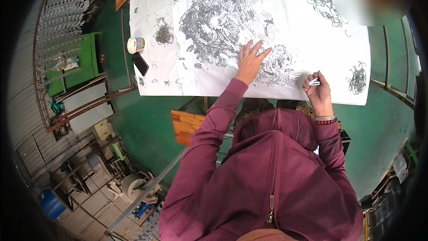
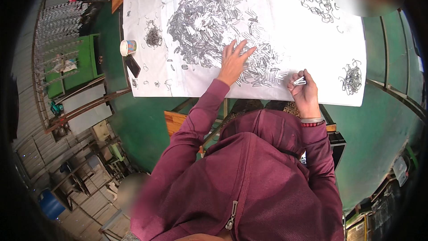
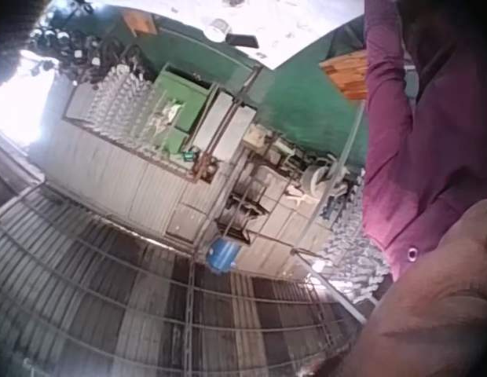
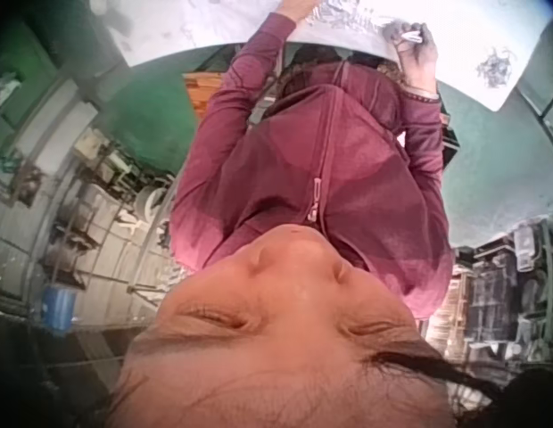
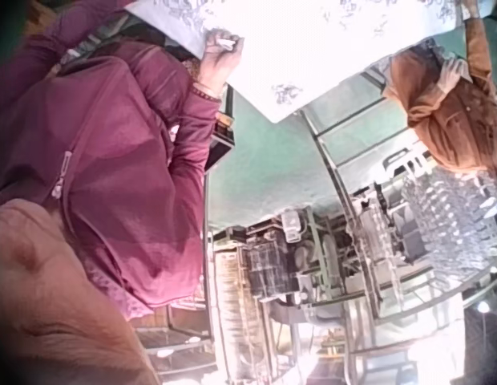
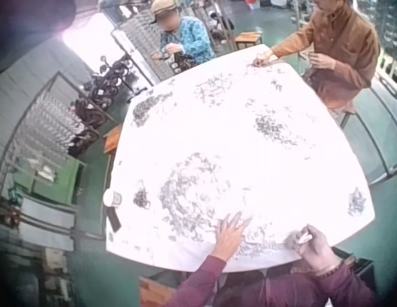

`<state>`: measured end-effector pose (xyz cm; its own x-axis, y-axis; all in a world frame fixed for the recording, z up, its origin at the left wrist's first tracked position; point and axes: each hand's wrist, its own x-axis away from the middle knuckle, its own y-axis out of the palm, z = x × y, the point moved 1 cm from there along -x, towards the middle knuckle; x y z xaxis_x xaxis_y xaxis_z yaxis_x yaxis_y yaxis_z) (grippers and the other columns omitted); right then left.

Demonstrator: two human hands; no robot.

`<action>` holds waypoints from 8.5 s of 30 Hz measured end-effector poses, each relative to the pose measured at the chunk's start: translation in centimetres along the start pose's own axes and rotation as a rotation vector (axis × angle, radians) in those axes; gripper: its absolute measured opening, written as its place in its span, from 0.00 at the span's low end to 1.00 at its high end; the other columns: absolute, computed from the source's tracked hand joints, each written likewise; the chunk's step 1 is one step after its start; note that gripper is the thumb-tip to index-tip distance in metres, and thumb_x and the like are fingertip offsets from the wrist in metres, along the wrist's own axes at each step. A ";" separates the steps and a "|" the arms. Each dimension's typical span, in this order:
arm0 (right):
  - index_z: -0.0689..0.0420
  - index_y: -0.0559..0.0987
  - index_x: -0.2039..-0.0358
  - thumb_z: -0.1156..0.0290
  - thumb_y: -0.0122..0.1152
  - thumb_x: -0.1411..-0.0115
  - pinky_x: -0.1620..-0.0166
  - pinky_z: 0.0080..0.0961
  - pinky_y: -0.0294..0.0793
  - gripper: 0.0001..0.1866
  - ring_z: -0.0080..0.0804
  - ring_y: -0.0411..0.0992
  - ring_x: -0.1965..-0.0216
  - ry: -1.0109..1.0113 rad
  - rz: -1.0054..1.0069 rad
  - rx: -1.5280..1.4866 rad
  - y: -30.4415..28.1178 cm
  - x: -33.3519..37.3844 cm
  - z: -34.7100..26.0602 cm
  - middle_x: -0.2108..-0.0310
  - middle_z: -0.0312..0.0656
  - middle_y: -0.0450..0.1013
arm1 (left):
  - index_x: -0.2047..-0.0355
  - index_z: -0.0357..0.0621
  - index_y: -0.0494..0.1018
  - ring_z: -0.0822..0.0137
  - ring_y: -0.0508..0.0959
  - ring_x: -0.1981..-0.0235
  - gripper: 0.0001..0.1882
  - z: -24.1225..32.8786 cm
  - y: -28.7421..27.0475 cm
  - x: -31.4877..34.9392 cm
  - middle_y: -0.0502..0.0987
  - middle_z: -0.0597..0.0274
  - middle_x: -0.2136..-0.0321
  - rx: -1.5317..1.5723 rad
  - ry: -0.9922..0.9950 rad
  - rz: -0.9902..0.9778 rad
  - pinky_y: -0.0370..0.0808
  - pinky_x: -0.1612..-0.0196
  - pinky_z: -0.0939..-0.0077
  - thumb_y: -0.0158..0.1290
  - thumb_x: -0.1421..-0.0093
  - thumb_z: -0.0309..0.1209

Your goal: The person stands at a table and repeatedly picks up small silver metallic pieces, links them together by hand, and places the assembled pieces onto a large white sheet. The person occasionally moves to a nearby hanging rack to retrieve more pieces and returns to continue assembling them on the table.

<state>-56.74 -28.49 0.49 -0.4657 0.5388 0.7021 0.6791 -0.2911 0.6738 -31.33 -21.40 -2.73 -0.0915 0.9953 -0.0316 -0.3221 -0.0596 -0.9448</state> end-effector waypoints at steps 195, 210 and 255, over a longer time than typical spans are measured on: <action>0.57 0.66 0.70 0.67 0.44 0.33 0.81 0.17 0.49 0.09 0.20 0.49 0.81 0.071 -0.119 -0.033 3.2 1.0 -1.9 0.79 0.33 0.55 | 0.60 0.42 0.77 0.53 0.72 0.63 0.13 -2.9 -2.2 4.1 0.74 0.53 0.69 0.290 -0.449 0.374 0.71 0.60 0.63 0.55 0.47 0.24; 0.58 0.65 0.71 0.69 0.43 0.33 0.82 0.16 0.48 0.09 0.19 0.47 0.81 0.048 -0.063 -0.038 4.4 2.1 -1.5 0.79 0.32 0.51 | 0.65 0.42 0.77 0.55 0.73 0.61 0.09 -3.9 -1.8 1.5 0.73 0.57 0.69 0.162 -0.203 0.134 0.73 0.60 0.61 0.58 0.49 0.27; 0.65 0.63 0.52 0.65 0.38 0.32 0.45 0.43 0.69 0.16 0.50 0.66 0.52 0.189 -0.179 -0.023 7.1 -1.3 3.9 0.56 0.55 0.65 | 0.61 0.39 0.78 0.68 0.78 0.74 0.11 2.0 -9.8 -3.1 0.80 0.54 0.73 0.716 -0.157 -0.035 0.74 0.67 0.73 0.54 0.43 0.30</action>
<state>-49.09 -28.16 3.51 -0.6764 0.4263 0.6007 0.5645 -0.2239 0.7945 -29.81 -24.10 7.25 -0.1863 0.9781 0.0928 -0.8593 -0.1164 -0.4981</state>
